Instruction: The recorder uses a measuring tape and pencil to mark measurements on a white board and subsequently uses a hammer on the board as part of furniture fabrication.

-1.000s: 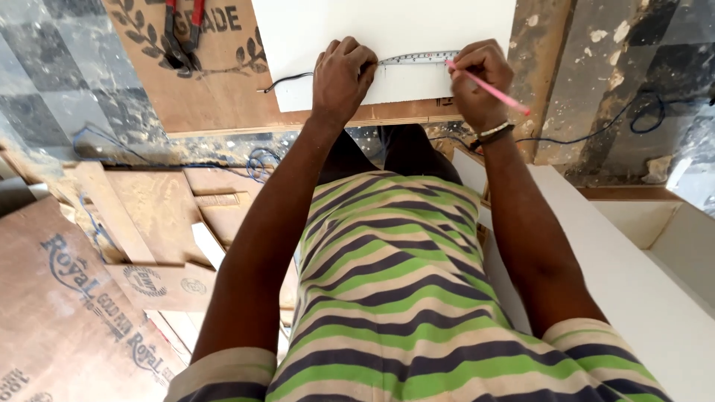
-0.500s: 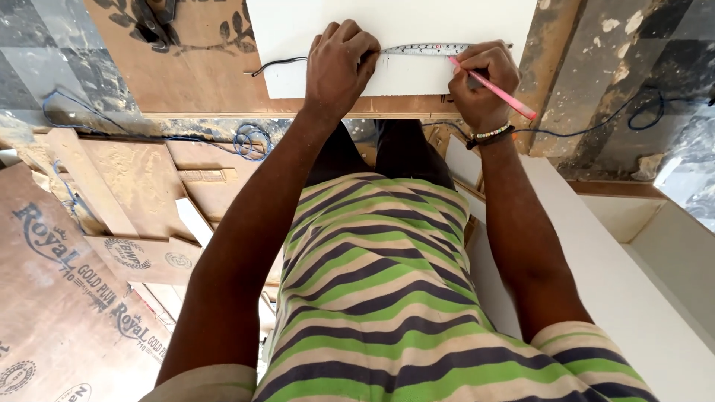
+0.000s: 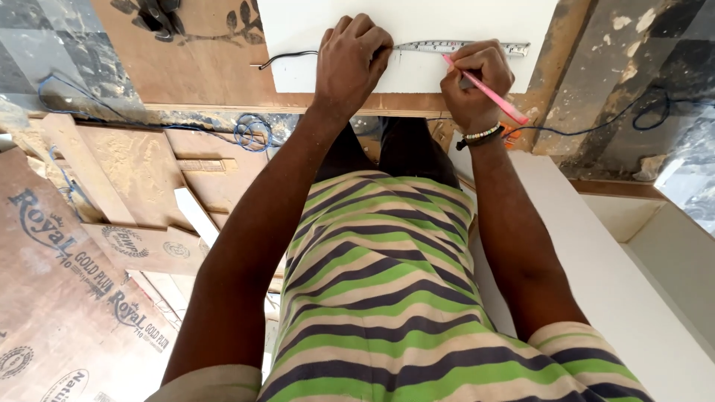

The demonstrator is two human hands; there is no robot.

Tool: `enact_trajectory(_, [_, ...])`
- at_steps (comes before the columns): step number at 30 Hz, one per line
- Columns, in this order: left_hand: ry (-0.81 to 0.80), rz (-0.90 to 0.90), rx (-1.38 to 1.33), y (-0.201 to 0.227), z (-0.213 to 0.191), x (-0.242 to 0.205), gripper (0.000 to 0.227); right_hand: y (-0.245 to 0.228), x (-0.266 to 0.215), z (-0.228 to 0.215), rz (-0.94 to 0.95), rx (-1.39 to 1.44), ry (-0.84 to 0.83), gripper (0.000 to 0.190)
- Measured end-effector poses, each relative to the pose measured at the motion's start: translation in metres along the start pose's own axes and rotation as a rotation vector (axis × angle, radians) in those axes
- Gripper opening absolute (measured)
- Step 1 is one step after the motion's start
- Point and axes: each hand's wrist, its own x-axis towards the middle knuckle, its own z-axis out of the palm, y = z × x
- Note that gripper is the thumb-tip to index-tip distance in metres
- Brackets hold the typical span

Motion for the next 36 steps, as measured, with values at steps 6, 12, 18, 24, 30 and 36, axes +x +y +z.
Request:
enact_trajectory(6, [-0.001, -0.012, 0.000, 0.002, -0.002, 0.001, 0.010, -0.005, 0.002, 0.001, -0.027, -0.064, -0.011, 0.019])
enact_trajectory(12, [0.005, -0.009, -0.005, 0.002, -0.001, 0.001, 0.010, -0.001, 0.002, 0.001, -0.057, -0.093, -0.017, 0.020])
enact_trajectory(18, [0.008, -0.004, -0.008, 0.001, 0.000, 0.000, 0.011, -0.004, 0.003, 0.001, -0.045, -0.107, -0.026, 0.021])
enact_trajectory(24, [0.010, -0.010, -0.001, 0.001, 0.000, 0.000, 0.011, -0.001, 0.004, 0.001, -0.034, -0.128, -0.035, 0.022])
enact_trajectory(30, [-0.027, -0.023, 0.014, -0.003, 0.005, 0.000, 0.012, -0.005, 0.004, -0.001, 0.033, -0.072, -0.066, 0.020])
enact_trajectory(36, [-0.079, -0.049, 0.026, -0.005, 0.007, 0.001, 0.011, -0.007, 0.002, 0.000, 0.050, -0.091, -0.058, 0.020])
